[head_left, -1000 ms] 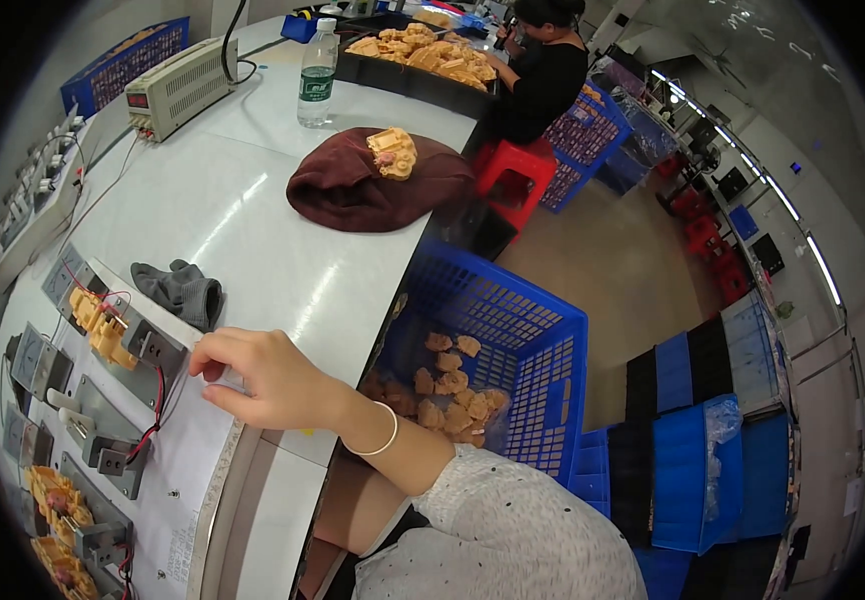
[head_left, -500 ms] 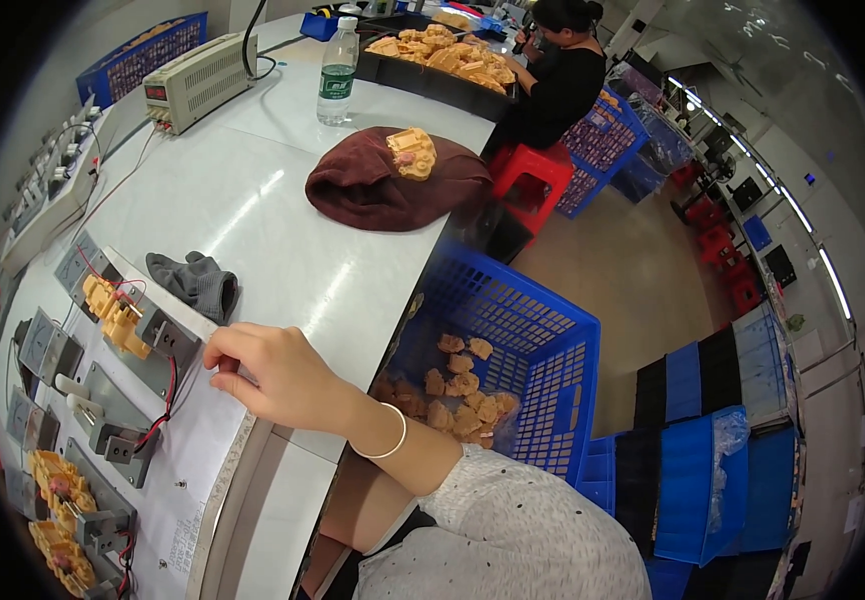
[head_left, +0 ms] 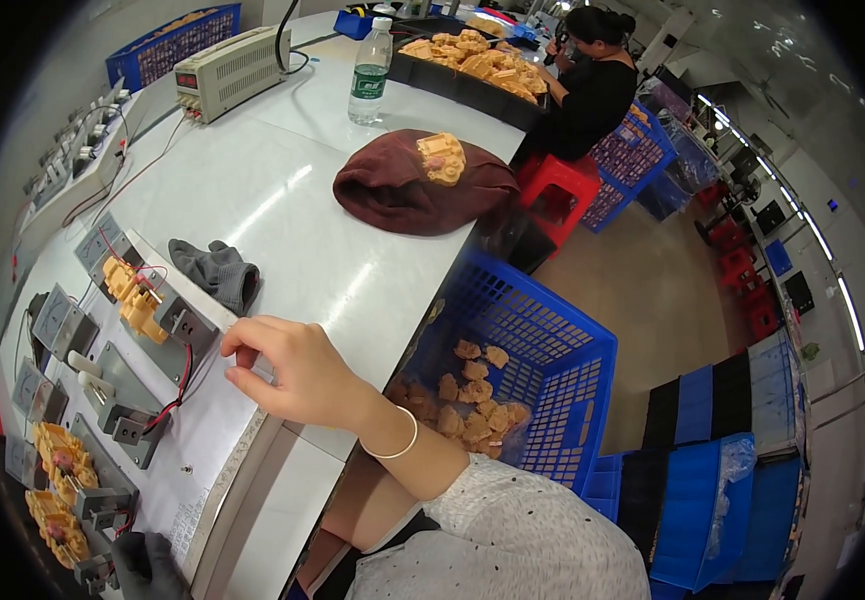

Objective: The person assembles plastic toy components by hand at a factory workbench, then tests the assembled parts using a testing jig.

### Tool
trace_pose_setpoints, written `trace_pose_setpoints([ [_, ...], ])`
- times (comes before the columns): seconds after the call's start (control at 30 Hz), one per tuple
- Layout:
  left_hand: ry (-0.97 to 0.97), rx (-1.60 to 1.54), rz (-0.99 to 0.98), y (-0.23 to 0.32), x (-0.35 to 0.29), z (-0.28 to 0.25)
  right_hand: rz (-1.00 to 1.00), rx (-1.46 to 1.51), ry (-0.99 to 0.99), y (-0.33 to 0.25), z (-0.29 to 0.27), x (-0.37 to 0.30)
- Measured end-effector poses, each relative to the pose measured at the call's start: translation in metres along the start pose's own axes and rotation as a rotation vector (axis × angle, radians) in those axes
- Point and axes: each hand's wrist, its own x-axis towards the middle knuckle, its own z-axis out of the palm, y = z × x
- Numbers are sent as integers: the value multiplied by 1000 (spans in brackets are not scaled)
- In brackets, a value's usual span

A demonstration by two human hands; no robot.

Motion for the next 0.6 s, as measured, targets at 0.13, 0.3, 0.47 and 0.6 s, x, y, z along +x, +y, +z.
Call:
trace_pose_setpoints([
  [0.13,-54,4,98,-20,6,-5,-3,9,-15,1,3,-2],
  [0.3,-62,38,121,-11,1,-5,-86,-66,28,6,9,-5],
  [0.47,-19,111,248,10,-6,-4,-102,-86,75,7,15,-6],
  [0.6,29,221,306,27,-17,-7,-61,-96,48,5,12,-9],
])
